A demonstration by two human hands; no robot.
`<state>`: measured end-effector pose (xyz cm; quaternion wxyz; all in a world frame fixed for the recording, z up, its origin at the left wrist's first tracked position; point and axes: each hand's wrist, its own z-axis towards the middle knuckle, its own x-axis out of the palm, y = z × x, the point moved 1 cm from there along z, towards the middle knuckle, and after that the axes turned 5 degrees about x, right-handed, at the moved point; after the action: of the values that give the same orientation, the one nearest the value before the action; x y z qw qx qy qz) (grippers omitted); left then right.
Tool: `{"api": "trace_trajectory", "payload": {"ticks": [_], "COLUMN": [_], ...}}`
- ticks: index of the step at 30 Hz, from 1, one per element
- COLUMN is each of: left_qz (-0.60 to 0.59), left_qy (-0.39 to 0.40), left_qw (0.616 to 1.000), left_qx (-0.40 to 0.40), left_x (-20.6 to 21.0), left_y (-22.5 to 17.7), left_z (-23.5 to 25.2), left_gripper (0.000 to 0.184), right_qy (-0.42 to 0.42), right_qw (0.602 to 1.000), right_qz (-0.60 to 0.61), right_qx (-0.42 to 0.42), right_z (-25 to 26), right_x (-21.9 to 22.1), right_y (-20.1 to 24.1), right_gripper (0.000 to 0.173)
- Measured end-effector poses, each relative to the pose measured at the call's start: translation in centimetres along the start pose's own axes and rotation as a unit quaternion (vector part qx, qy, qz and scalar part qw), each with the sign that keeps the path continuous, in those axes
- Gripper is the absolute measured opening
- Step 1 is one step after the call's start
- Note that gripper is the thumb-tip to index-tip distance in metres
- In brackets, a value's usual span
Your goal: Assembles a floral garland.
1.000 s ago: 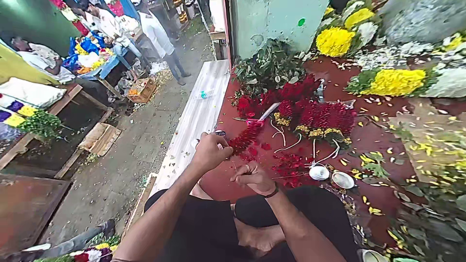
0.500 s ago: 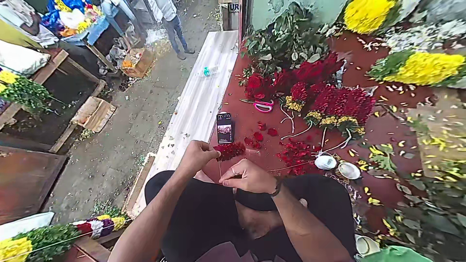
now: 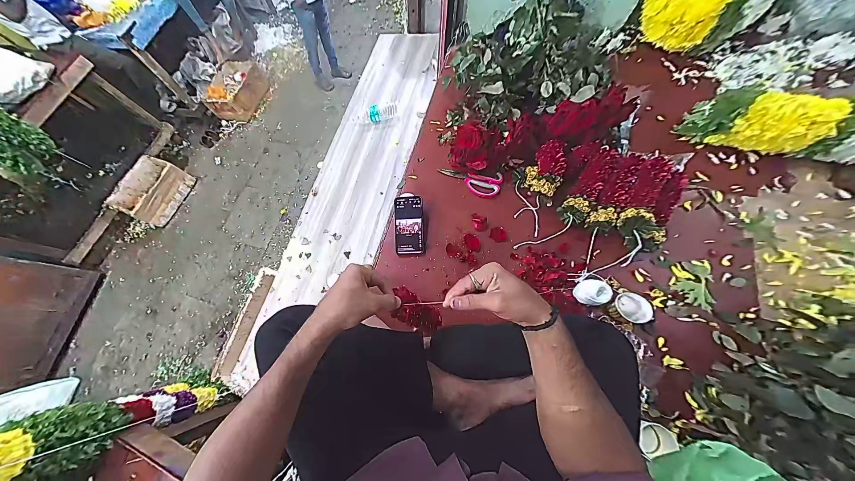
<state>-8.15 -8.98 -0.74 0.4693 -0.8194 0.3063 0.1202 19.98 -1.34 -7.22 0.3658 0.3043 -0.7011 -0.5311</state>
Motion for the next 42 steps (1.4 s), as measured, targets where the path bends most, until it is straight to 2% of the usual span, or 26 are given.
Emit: {"api": "trace_trajectory", "payload": {"ticks": [3, 5, 7, 10, 15, 18, 21, 23, 26, 28, 30, 32, 36, 38, 40, 42], "left_qz": [0.001, 0.013, 0.031, 0.071, 0.072, 0.066, 0.065, 0.067, 0.077, 0.085, 0.084, 0.060, -0.078, -0.154, -0.216, -0.256], "left_qy": [0.006, 0.002, -0.018, -0.030, -0.012, -0.037, -0.054, -0.055, -0.047, -0.038, -0.030, -0.018, 0.009, 0.013, 0.020, 0.029], "left_qw": [1.000, 1.000, 0.999, 0.997, 0.997, 0.997, 0.996, 0.996, 0.996, 0.996, 0.996, 0.998, 0.997, 0.988, 0.976, 0.965], "left_qx": [0.006, -0.001, -0.007, -0.033, -0.038, -0.019, -0.005, 0.004, 0.007, 0.006, 0.009, 0.013, 0.000, -0.014, -0.032, -0.052], "left_x": [0.7, 1.0, 1.2, 1.5, 1.6, 1.0, 0.7, 0.7, 1.0, 1.4, 1.9, 2.2, 2.5, 2.5, 2.5, 2.6], "left_y": [1.1, 2.0, 3.1, 3.8, 4.3, 4.8, 5.2, 5.2, 4.8, 4.6, 4.3, 4.3, 4.0, 3.8, 3.4, 2.9], "left_z": [0.1, 0.2, 0.4, 0.5, 0.7, 0.4, 0.2, 0.0, -0.1, -0.1, 0.0, 0.2, 0.7, 0.4, -0.1, -0.7], "left_gripper": [0.018, 0.018, 0.017, 0.017, 0.017, 0.017, 0.016, 0.016, 0.016, 0.016, 0.016, 0.018, 0.019, 0.015, 0.013, 0.021], "right_qy": [0.068, 0.069, 0.036, -0.052, -0.123, -0.169, -0.219, -0.262, -0.321, -0.368, -0.403, -0.408, -0.378, -0.391, -0.415, -0.423], "right_qw": [0.998, 0.996, 0.991, 0.961, 0.945, 0.913, 0.905, 0.914, 0.901, 0.873, 0.831, 0.808, 0.794, 0.787, 0.802, 0.839], "right_qz": [0.017, 0.026, 0.008, -0.137, -0.245, -0.345, -0.338, -0.279, -0.269, -0.275, -0.288, -0.294, -0.347, -0.350, -0.298, -0.207], "right_qx": [0.010, 0.052, 0.128, 0.236, 0.178, 0.141, 0.135, 0.137, 0.117, 0.165, 0.253, 0.306, 0.326, 0.324, 0.308, 0.273], "right_z": [-0.2, 0.1, 0.7, 3.5, 10.2, 13.6, 14.6, 13.3, 10.8, 8.2, 6.0, 5.0, 6.9, 7.7, 7.5, 6.7], "right_x": [0.4, 0.3, -0.1, -1.0, -0.1, -0.4, -1.2, -2.1, -7.3, -10.7, -13.2, -14.1, -13.2, -12.8, -12.7, -12.2], "right_y": [0.2, -0.6, -2.3, -6.7, -12.7, -15.0, -14.6, -12.6, -12.3, -12.7, -13.3, -14.4, -16.7, -16.8, -15.5, -14.0], "right_gripper": [0.011, 0.013, 0.020, 0.029, 0.058, 0.069, 0.080, 0.074, 0.044, 0.029, 0.021, 0.020, 0.036, 0.027, 0.021, 0.023]}}
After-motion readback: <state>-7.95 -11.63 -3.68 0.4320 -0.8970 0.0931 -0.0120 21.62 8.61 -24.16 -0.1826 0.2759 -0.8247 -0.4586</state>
